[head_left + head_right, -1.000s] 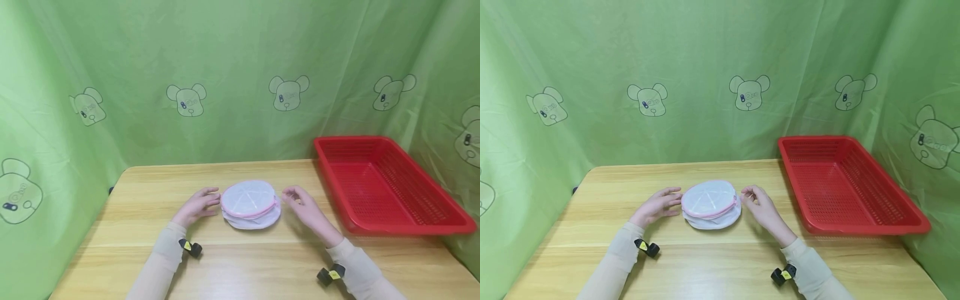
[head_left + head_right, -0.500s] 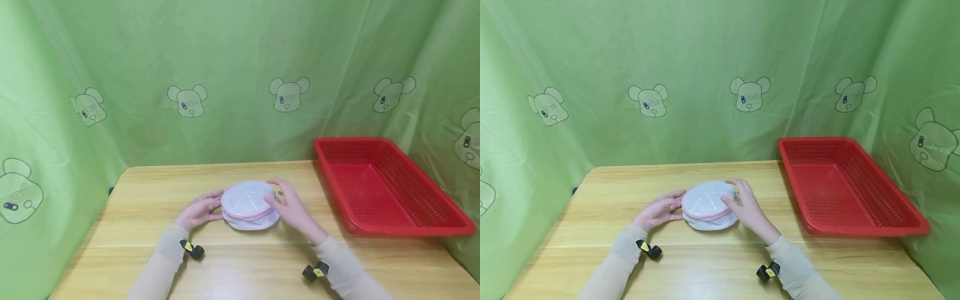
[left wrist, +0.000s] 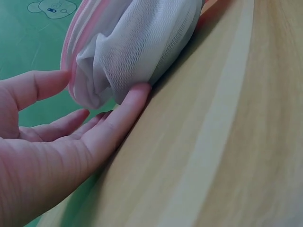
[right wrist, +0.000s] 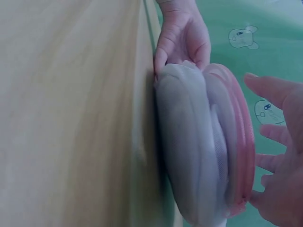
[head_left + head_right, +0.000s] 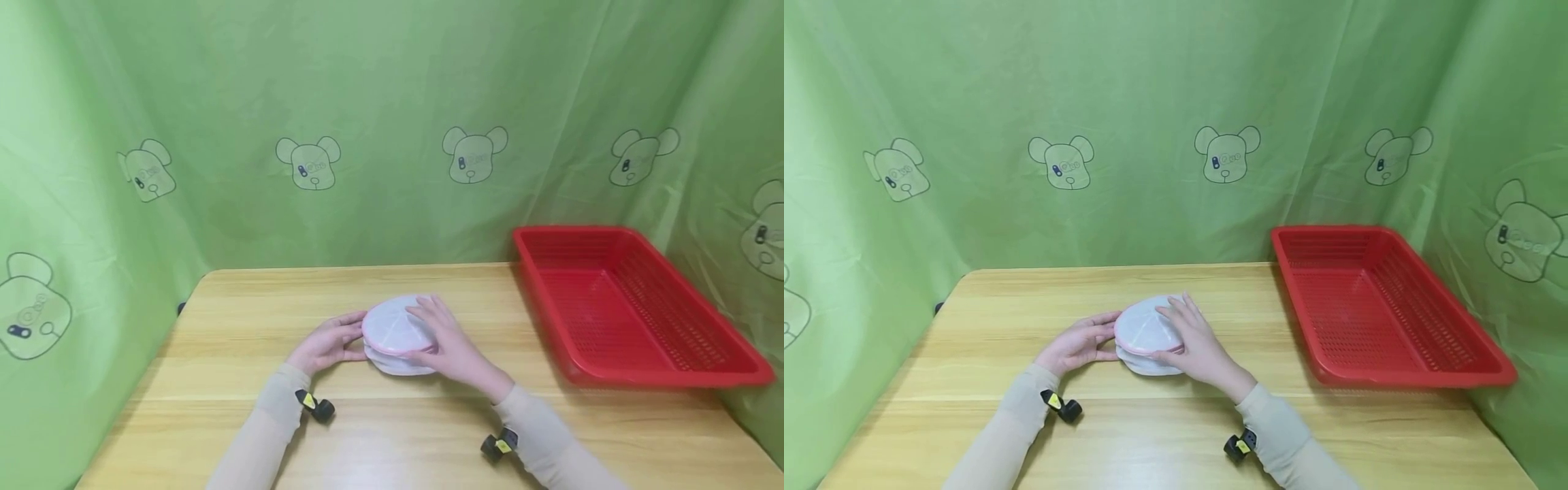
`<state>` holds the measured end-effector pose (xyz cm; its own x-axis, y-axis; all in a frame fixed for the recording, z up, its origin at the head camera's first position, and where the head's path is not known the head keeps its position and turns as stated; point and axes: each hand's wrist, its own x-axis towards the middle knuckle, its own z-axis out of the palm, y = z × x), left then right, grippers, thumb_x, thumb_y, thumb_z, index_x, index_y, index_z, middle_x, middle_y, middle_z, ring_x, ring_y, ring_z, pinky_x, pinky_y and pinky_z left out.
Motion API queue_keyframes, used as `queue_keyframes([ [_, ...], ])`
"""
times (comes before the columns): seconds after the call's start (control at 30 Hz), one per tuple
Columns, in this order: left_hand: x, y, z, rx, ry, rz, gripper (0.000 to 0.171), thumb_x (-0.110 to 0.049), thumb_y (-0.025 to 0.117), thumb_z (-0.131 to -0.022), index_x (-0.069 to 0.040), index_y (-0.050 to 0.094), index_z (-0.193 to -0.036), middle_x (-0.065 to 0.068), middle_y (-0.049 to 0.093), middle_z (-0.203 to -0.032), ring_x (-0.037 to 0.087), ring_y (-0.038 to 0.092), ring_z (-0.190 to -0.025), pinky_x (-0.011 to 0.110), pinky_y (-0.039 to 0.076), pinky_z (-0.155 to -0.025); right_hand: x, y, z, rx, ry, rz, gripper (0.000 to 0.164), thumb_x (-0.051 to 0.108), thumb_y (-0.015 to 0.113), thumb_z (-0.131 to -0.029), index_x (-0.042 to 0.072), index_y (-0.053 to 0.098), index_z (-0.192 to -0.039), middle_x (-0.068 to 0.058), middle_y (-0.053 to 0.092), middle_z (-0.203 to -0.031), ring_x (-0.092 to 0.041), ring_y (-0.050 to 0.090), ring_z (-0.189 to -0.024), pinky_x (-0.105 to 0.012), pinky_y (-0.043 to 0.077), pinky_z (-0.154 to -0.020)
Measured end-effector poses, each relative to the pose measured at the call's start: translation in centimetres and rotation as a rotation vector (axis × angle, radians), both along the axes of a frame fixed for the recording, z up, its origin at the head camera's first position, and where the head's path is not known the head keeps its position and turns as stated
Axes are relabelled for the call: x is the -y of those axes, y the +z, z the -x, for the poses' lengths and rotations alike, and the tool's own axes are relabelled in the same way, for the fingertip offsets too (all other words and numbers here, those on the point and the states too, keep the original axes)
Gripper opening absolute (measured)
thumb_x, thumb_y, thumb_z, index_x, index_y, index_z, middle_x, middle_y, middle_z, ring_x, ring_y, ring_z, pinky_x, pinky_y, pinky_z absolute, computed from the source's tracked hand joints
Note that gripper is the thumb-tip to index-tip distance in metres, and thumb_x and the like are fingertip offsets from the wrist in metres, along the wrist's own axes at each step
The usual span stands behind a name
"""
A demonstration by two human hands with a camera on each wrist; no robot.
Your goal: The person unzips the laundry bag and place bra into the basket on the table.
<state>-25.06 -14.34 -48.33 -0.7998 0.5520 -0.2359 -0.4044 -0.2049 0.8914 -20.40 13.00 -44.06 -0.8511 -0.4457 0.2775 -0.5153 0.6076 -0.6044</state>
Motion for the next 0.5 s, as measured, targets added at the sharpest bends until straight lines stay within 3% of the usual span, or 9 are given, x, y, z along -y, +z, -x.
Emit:
queue_keyframes([
  [0.17,-0.2,-0.1,-0.1,0.0,-0.006,-0.001,0.065,-0.005,0.049,-0.097,-0.001,0.018,-0.153,0.016,0.019,-0.162,0.038,0.024,-0.147,0.052,0.049,-0.103,0.1,-0.8,0.2,0.013,-0.001,-0.044,0.082,0.04,0.079,-0.077,0.016,0.043,-0.146,-0.015,0.029,-0.159,-0.043,0.009,-0.15,-0.073,0.012,-0.115],
  [0.5,-1.0,-0.8,-0.2,0.005,-0.018,0.021,0.069,0.0,0.049,-0.095,-0.003,0.015,-0.155,0.017,0.021,-0.161,0.038,0.036,-0.141,0.052,0.051,-0.101,0.1,-1.5,0.1,0.019,-0.012,-0.065,0.085,0.037,0.08,-0.076,0.013,0.041,-0.148,-0.02,0.035,-0.154,-0.046,0.02,-0.146,-0.072,0.018,-0.114],
])
